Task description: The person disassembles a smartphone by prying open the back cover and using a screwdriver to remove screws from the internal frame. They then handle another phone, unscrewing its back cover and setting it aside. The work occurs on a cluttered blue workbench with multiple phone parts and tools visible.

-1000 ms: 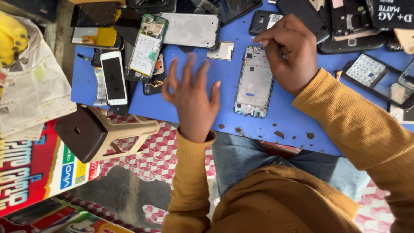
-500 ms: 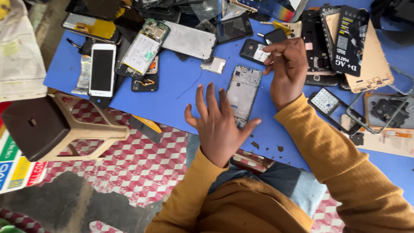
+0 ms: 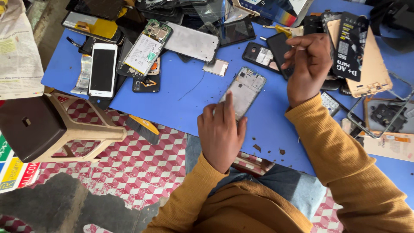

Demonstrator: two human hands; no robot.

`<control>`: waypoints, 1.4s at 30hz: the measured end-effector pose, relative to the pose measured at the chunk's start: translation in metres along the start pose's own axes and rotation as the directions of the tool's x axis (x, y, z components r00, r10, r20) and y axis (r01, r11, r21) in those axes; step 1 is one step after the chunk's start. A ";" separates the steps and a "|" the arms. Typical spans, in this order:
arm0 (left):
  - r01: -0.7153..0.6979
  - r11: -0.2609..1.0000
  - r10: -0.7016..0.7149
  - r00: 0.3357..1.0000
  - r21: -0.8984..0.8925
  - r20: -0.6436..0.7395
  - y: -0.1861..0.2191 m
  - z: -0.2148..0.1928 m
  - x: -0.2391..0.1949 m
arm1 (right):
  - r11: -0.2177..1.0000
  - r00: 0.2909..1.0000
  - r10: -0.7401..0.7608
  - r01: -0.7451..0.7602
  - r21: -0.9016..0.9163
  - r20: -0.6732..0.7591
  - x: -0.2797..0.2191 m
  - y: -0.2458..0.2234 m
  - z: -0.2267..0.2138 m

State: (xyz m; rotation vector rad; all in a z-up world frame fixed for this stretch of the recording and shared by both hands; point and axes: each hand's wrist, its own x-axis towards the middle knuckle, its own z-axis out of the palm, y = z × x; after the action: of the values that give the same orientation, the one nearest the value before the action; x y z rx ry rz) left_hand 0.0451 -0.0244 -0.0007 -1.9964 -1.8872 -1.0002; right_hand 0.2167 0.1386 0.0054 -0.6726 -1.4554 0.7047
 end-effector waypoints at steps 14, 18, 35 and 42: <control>-0.230 0.952 0.229 0.973 -0.201 -0.025 -0.015 -0.074 -0.009 | 0.987 0.985 0.163 -0.164 0.001 -0.057 -0.002 0.003 0.005; -0.236 0.937 0.243 0.970 -0.257 -0.006 -0.019 -0.063 -0.004 | 0.984 0.992 0.126 -0.126 -0.124 -0.010 0.002 -0.006 0.005; 0.465 -0.359 -0.057 0.854 -0.809 0.516 -0.046 -0.007 -0.014 | 0.981 0.992 0.102 -0.089 -0.173 0.070 -0.005 0.017 -0.004; 0.528 -0.838 0.545 0.801 0.137 0.249 -0.008 0.009 -0.024 | 0.988 0.994 0.098 -0.091 -0.122 0.054 -0.005 0.018 0.000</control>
State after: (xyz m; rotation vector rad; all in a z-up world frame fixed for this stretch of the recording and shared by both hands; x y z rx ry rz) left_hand 0.0414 -0.0372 -0.0245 0.1854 -0.4507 0.8799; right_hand 0.2159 0.1462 -0.0115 -0.8231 -1.5372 0.7205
